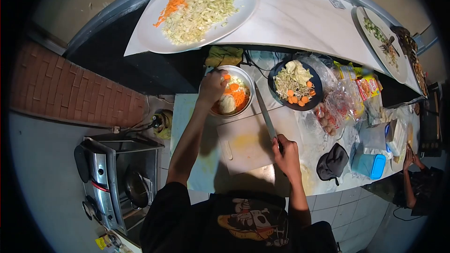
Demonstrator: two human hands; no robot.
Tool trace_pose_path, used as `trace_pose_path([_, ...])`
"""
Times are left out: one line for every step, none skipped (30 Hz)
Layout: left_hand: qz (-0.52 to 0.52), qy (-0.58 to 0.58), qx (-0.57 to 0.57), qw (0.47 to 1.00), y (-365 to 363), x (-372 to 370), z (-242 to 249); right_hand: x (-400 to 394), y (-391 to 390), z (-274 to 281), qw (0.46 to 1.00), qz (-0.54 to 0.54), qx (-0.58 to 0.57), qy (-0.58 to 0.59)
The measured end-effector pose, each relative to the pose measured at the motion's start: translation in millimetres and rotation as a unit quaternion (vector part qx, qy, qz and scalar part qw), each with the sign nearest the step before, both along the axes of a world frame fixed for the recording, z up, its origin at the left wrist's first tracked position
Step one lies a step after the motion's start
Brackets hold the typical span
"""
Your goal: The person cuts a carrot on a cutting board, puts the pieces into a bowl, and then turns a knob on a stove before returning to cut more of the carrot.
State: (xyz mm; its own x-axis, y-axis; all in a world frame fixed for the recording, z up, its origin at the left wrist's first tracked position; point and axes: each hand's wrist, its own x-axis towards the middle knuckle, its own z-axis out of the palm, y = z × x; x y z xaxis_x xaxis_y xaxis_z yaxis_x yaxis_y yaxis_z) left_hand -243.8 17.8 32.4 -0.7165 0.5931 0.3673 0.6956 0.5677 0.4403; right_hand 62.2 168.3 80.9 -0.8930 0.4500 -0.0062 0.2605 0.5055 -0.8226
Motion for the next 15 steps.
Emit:
trace_pose_path([-0.003, 0.001, -0.001, 1.000, -1, 0, 15, 1, 0, -1, 1.000, -0.002, -0.001, -0.002])
trace_pose_path([0.003, -0.078, 0.013, 0.997, -2, 0, 30, 2, 0, -1, 1.000, -0.005, -0.002, 0.000])
trace_pose_path([0.010, -0.156, 0.026, 0.987, -4, 0, 42, 4, 0, -3, 1.000, -0.006, -0.003, 0.007])
trace_pose_path([0.011, -0.154, 0.026, 0.988, -7, -1, 48, 5, -1, -4, 1.000, -0.005, -0.004, 0.013])
trace_pose_path([-0.001, -0.191, 0.071, 0.979, -11, -1, 53, 7, -2, -8, 1.000, -0.003, -0.005, 0.014])
trace_pose_path([-0.011, -0.227, 0.118, 0.967, -14, -2, 55, 7, -2, -12, 1.000, 0.001, -0.009, 0.018])
trace_pose_path([-0.009, -0.225, 0.120, 0.967, -17, -5, 52, 8, -3, -14, 1.000, 0.006, -0.013, 0.021])
trace_pose_path([-0.019, -0.210, 0.118, 0.970, -19, -9, 45, 9, -3, -14, 1.000, 0.009, -0.013, 0.020])
trace_pose_path([-0.030, -0.194, 0.115, 0.974, -22, -10, 43, 9, -4, -10, 1.000, 0.011, -0.010, 0.014])
trace_pose_path([-0.027, -0.192, 0.115, 0.974, -25, -10, 40, 8, -6, -8, 1.000, 0.013, -0.008, 0.010])
trace_pose_path([-0.039, -0.199, 0.105, 0.974, -26, -11, 38, 8, -7, -9, 1.000, 0.016, -0.008, 0.012])
trace_pose_path([-0.052, -0.206, 0.095, 0.973, -27, -12, 36, 8, -7, -10, 1.000, 0.020, -0.008, 0.011])
trace_pose_path([-0.050, -0.204, 0.098, 0.973, -28, -14, 32, 9, -7, -10, 1.000, 0.023, -0.007, 0.009])
trace_pose_path([-0.054, -0.205, 0.061, 0.975, -27, -17, 28, 10, -7, -9, 1.000, 0.025, -0.005, 0.009])
trace_pose_path([-0.058, -0.204, 0.024, 0.977, -27, -18, 28, 11, -8, -7, 1.000, 0.026, -0.010, 0.009])
